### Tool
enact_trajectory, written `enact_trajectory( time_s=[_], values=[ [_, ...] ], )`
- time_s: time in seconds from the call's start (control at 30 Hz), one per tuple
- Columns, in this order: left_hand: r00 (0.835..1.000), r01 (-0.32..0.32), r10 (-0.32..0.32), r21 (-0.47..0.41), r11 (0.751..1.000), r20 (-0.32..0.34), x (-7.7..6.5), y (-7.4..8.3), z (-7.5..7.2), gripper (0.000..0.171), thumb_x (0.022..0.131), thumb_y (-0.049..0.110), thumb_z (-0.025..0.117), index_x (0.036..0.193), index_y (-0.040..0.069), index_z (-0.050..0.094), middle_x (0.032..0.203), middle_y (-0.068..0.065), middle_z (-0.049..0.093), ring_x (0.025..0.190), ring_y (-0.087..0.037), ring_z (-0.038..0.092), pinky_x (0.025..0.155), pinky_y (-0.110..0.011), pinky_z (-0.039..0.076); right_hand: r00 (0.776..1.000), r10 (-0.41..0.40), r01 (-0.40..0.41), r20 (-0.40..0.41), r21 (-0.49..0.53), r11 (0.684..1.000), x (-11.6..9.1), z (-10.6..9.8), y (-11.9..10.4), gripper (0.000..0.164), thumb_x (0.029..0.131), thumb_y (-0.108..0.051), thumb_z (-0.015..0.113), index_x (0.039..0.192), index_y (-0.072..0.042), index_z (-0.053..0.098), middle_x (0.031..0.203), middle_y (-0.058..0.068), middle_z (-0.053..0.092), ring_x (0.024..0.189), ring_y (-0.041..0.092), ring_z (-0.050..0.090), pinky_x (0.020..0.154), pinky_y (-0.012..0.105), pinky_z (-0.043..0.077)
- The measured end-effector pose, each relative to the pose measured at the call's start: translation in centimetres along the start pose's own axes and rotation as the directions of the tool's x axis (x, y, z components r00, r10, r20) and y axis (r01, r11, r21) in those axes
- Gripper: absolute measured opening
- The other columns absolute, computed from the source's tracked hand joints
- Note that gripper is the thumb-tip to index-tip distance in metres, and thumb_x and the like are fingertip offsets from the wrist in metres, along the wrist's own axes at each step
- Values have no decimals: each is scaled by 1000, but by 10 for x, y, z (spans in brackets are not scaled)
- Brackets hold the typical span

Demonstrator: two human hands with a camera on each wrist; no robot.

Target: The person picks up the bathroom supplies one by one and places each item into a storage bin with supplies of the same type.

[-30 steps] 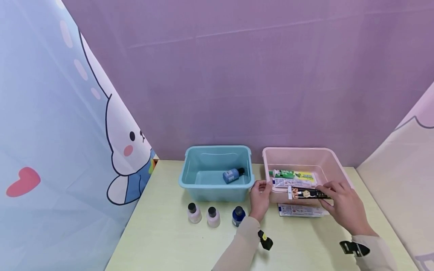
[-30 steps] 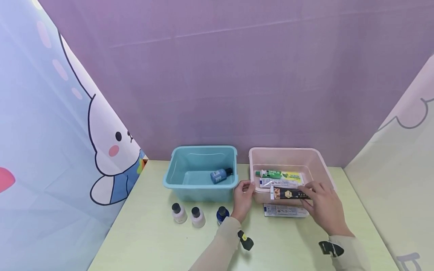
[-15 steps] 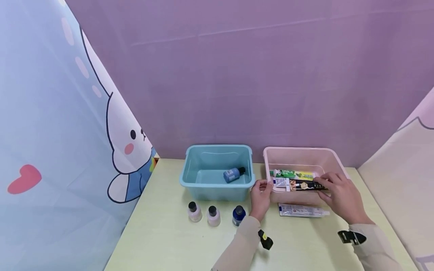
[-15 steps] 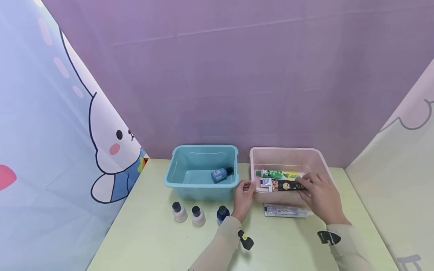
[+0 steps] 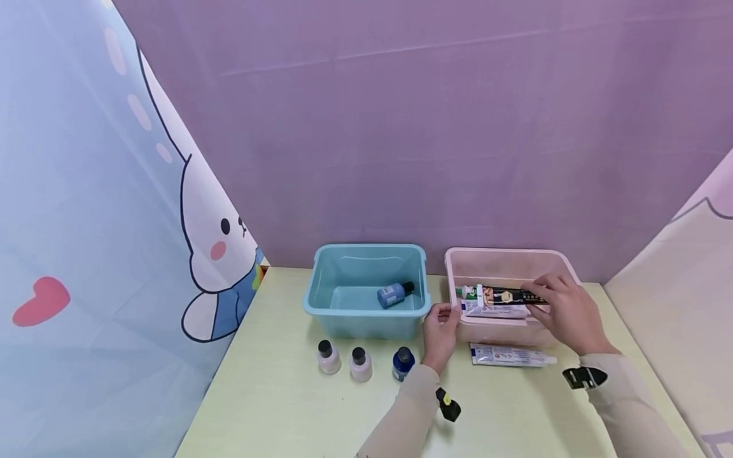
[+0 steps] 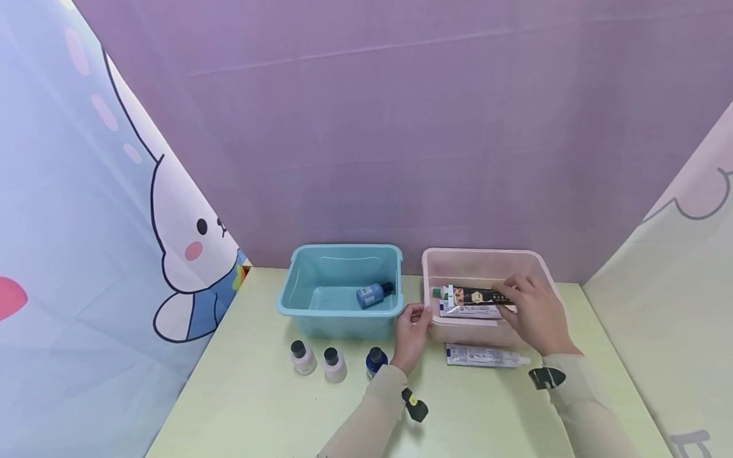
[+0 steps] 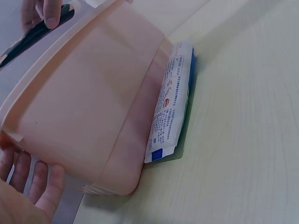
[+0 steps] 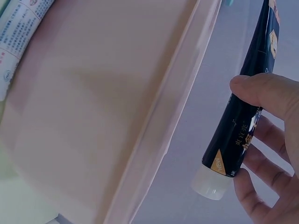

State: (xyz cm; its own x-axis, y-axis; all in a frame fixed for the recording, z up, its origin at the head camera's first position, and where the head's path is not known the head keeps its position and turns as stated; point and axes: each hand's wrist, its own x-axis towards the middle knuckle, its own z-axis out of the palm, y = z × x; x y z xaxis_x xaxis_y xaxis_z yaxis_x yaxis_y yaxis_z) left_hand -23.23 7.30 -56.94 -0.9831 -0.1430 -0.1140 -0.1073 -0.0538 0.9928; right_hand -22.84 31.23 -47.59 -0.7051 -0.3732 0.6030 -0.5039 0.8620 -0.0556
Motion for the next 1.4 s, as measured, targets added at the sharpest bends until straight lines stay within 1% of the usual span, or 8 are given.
enact_trajectory(
  time_s=[0.2,0.33,0.53,0.77,1.0,1.1,1.23,1.4],
  values=[
    [1000,16,-16,-1,1000,-6,0,2,1,14,101,32,65,110,21,67,104,7,64,97,-12,58,80,-27,57,1000,-7,7,23,-7,1000,9,3,5,43,68,-11,88,109,-11,76,99,8,68,94,30,60,66,49,51],
    [1000,16,-16,-3,1000,0,-1,3,0,16,102,32,65,111,20,67,105,7,64,97,-12,59,82,-31,59,999,-6,6,48,-5,1000,15,4,9,41,69,-12,89,108,-11,76,98,6,68,93,30,60,65,50,52],
    [1000,27,-27,-16,1000,3,-2,3,0,14,102,31,65,111,21,67,104,7,64,97,-13,59,87,-38,60,995,18,-17,95,-7,1000,23,7,13,40,69,-13,90,107,-11,77,98,6,69,96,30,61,70,52,54],
    [1000,24,-24,2,1000,-6,-2,4,0,14,101,31,65,111,22,67,104,8,64,98,-12,59,82,-30,59,985,51,-49,164,-14,999,28,13,19,38,73,-12,89,109,-9,77,98,8,70,94,31,62,71,51,56],
    [1000,-1,1,5,1000,-9,-2,3,0,17,101,32,66,111,18,67,105,6,64,97,-11,59,78,-25,57,973,75,-77,220,2,997,33,16,23,36,75,-11,87,110,-10,77,100,8,70,93,33,63,71,54,56],
    [1000,-6,6,-3,1000,-13,-2,3,1,17,100,31,67,110,18,67,104,5,64,97,-12,58,78,-25,57,967,87,-89,238,-1,996,36,18,26,34,76,-11,87,109,-10,78,101,8,71,95,34,62,73,56,57],
    [1000,-13,13,-6,1000,-16,-1,3,1,17,100,31,67,110,17,67,104,5,64,96,-12,58,78,-28,57,954,108,-109,279,-12,994,41,19,29,33,78,-12,85,109,-11,78,102,8,71,99,36,62,78,60,55],
    [1000,-10,10,4,1000,-13,-1,2,0,16,101,30,66,111,18,67,105,5,64,96,-12,59,79,-28,58,944,116,-114,310,-24,993,47,23,33,32,77,-12,85,108,-13,79,102,7,72,99,36,65,83,59,53]
  ],
)
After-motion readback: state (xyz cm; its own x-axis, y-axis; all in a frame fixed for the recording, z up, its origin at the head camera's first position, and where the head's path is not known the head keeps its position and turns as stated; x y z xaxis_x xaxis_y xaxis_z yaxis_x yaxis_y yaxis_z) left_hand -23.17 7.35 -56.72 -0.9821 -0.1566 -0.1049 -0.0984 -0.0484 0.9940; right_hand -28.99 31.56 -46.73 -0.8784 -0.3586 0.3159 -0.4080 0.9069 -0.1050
